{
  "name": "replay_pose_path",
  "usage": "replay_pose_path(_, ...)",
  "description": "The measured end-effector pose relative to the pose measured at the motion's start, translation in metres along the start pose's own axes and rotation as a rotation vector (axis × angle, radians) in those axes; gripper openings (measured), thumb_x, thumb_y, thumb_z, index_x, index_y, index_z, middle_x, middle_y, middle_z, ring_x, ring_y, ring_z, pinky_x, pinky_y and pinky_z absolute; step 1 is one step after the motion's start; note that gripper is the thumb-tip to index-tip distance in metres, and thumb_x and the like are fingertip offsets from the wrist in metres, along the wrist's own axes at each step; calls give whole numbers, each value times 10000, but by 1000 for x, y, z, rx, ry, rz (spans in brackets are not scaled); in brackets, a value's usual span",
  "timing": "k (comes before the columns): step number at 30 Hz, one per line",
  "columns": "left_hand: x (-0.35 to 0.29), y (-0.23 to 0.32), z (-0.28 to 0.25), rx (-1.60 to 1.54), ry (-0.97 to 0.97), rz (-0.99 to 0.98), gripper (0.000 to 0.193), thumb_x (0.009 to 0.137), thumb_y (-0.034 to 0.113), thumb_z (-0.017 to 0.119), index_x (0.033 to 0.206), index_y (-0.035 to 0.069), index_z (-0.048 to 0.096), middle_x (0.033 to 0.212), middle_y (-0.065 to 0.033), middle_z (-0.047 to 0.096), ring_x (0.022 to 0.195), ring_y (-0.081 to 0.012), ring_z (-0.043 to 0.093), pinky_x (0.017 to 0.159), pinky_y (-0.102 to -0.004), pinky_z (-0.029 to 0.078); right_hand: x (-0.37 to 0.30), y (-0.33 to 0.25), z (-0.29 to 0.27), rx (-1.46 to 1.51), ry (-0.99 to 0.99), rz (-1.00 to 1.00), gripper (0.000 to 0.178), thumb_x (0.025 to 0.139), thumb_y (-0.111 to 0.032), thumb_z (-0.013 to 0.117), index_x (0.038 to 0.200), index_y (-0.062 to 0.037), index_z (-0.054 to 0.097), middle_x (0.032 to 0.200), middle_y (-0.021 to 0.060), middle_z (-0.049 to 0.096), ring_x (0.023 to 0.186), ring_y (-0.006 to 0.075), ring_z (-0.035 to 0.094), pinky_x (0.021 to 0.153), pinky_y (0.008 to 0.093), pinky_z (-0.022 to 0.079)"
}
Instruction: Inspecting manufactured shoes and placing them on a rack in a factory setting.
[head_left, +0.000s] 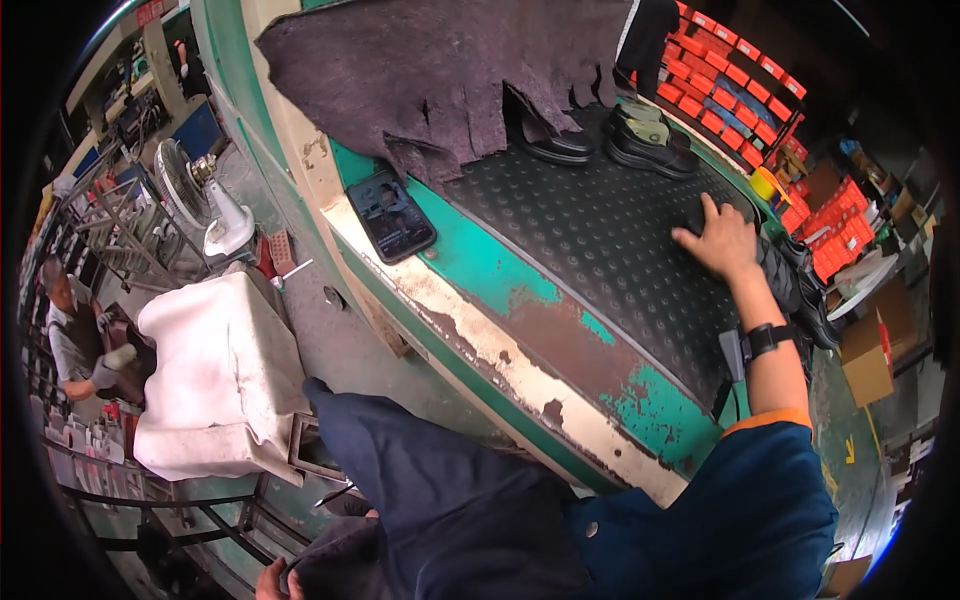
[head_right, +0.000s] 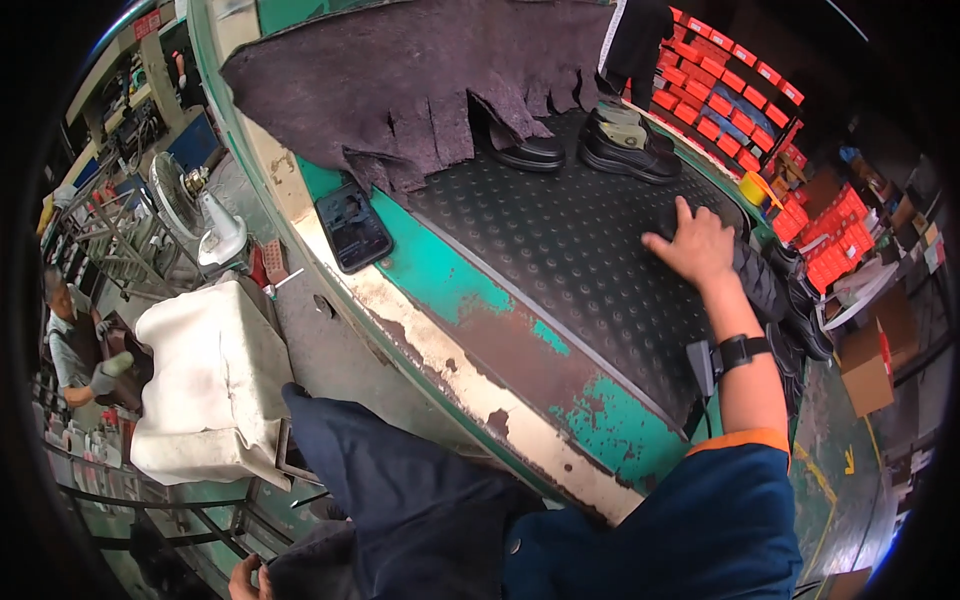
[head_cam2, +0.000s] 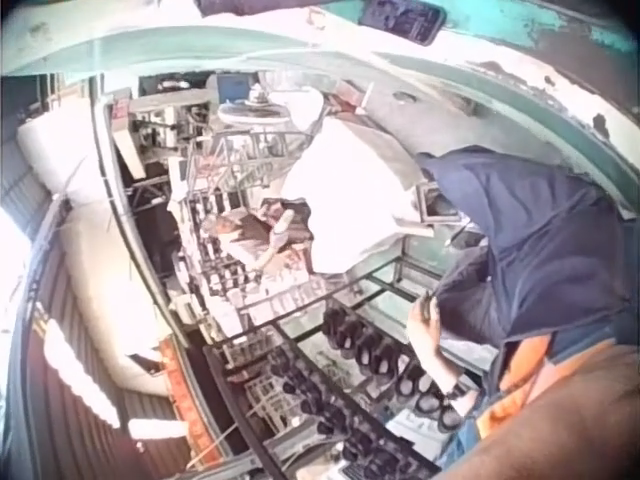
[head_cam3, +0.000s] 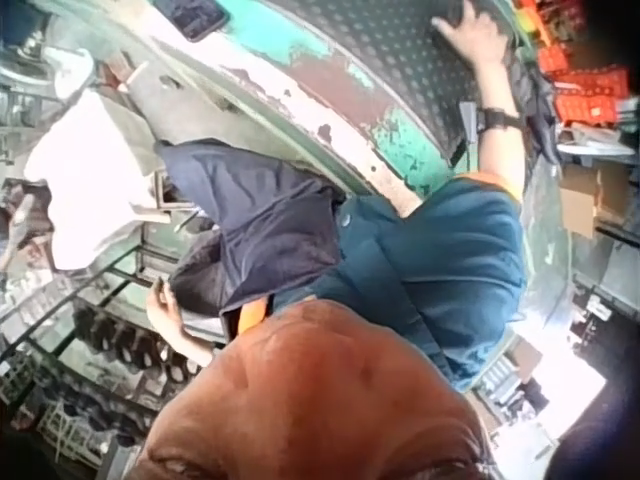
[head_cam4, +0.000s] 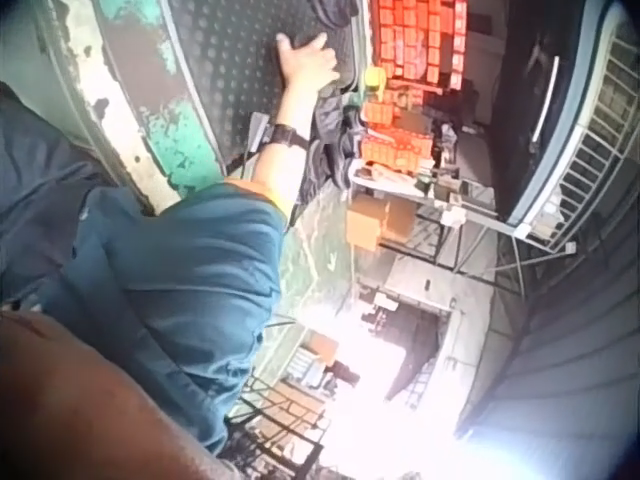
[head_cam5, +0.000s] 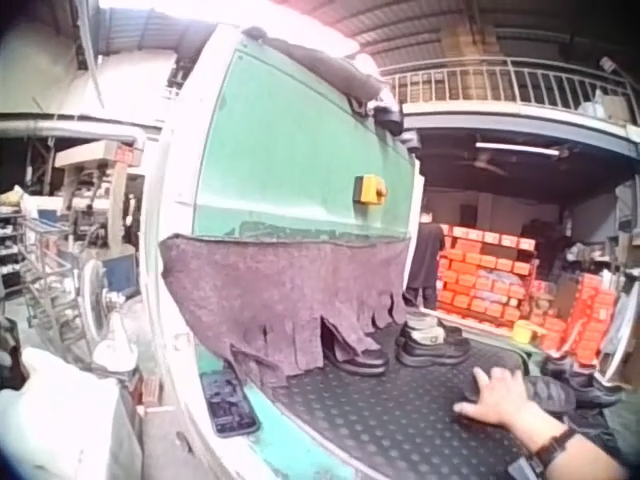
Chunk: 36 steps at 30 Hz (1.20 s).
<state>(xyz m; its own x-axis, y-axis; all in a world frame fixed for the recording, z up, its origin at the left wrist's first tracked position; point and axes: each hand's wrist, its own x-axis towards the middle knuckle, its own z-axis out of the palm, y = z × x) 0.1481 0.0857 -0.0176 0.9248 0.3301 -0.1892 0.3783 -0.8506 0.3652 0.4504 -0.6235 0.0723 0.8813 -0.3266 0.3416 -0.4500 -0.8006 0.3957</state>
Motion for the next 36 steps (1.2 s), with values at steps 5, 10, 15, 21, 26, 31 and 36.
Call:
replay_pose_path(5,-7,-29,10,-214,-15,17,293,982,204,649,1133,-41,704,1103,-228,709,1061,-328,682,974,-417,505,-29,-12,-27,150,61,44,923,747,-538,803,1484,-91,472,1183,194,605,1152,366,603,952,463,497)
replay_pose_path(10,44,17,0,-459,364,462,385,844,67,676,1218,-27,661,1255,-212,657,1215,-363,609,1051,-413,446,-20,-29,-160,1004,286,-230,695,919,-453,666,1418,12,535,1334,138,645,1243,257,602,1063,365,443)
replay_pose_path(15,67,123,-11,-1179,84,929,938,816,295,814,1578,86,310,1614,-153,315,1430,-301,402,1113,-445,413,-92,-138,-299,2245,-143,-211,690,1028,-546,417,1435,4,503,1389,163,592,1239,274,603,1097,388,438)
replay_pose_path(21,23,108,43,-1459,-37,597,1113,865,300,756,1630,114,-31,1635,-206,170,1500,-277,231,1203,-359,205,-208,-350,-232,2361,-1036,-885,655,1006,-515,457,1323,43,585,1322,206,624,1195,274,603,1043,391,470)
replay_pose_path(26,3,40,123,-2161,-244,-300,869,973,215,574,1635,166,13,1474,-193,456,1143,-210,625,941,-336,530,-296,-492,-102,1974,-1918,-309,312,968,-301,605,1003,1,675,998,173,727,913,296,712,856,425,584)
replay_pose_path(31,21,-7,152,-2217,-199,-504,850,976,213,568,1630,137,30,1434,-191,504,1018,-223,690,832,-363,597,-349,-552,-44,1877,-2124,-93,295,967,-302,586,984,-11,631,993,167,705,942,353,687,884,490,570)
replay_pose_path(36,6,-17,126,-1705,-223,-517,860,954,270,550,1623,52,55,1532,-200,411,1327,-231,501,1087,-307,405,-385,-548,-36,1949,-2226,174,319,975,-308,513,958,-8,619,994,169,691,982,338,672,944,483,532)
